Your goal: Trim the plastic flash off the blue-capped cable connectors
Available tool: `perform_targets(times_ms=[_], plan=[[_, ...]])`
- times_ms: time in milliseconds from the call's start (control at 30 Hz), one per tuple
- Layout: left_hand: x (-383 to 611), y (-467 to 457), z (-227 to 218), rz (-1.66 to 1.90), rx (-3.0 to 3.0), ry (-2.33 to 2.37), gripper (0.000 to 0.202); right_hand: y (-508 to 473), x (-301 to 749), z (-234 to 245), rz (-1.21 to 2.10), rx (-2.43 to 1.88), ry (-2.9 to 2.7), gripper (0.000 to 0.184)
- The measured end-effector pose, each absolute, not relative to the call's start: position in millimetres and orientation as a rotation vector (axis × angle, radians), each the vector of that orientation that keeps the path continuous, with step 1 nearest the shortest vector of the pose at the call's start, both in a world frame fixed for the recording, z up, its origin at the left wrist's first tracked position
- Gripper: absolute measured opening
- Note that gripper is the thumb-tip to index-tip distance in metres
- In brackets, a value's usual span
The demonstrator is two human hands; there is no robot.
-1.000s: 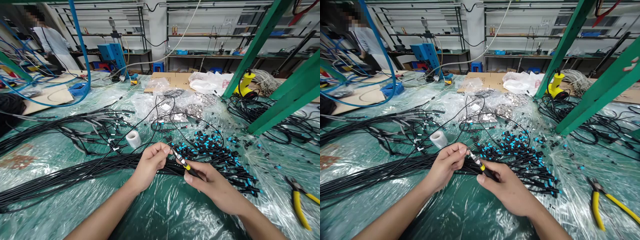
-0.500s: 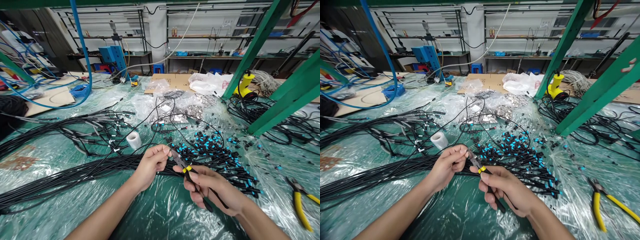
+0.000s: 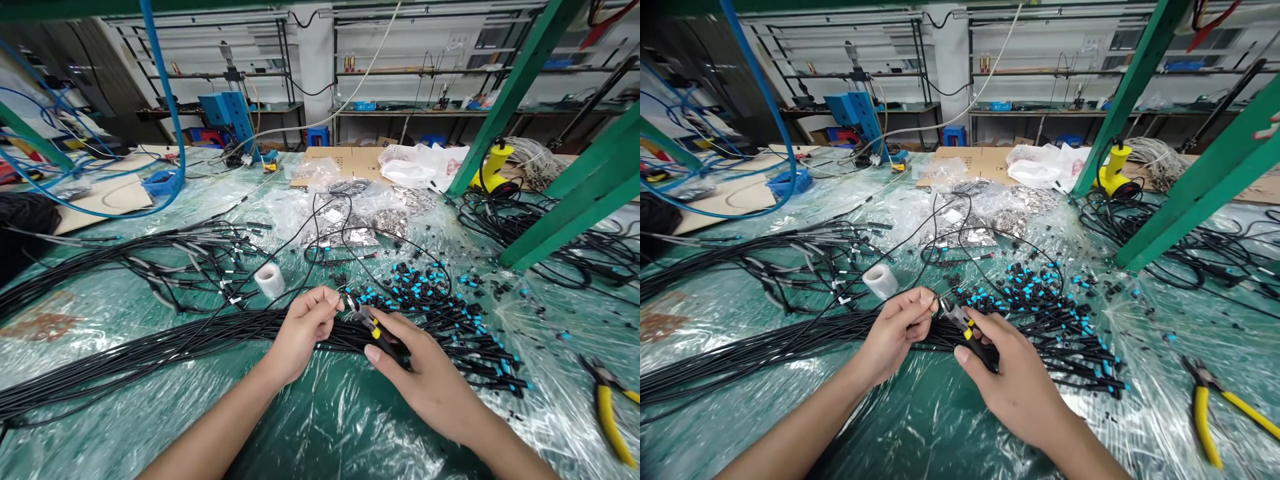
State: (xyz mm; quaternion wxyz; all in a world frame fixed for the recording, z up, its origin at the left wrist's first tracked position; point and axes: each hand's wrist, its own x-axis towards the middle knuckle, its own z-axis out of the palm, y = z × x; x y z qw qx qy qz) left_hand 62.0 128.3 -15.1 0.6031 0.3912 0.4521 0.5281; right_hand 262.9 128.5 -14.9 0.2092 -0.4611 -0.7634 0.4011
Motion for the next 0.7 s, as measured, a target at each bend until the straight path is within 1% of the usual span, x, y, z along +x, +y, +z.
perform_targets(times_ms=[333, 433, 533, 700], plan=[[63.8, 125.6, -19.7, 1.194, 1.009, 1.082, 0.028, 128.0, 261.5, -16.4, 0.908, -1.312, -2.213, 0.046], [65.6, 125.1, -16.0, 1.218, 1.038, 1.112, 0.028, 128.7, 263.2, -14.4, 0.904, -1.32, -2.222, 0.046], [66.5, 125.0, -12.5, 1.241, 1.076, 1.153, 0.028, 128.5, 264.0, -9.5, 1.041, -1.289, -2.146, 0.045], [63.3, 125.0, -11.1, 1.221, 1.068, 1.131, 0.028, 128.1, 265.5, 0.2, 1.637, -1.109, -1.851, 0.041]])
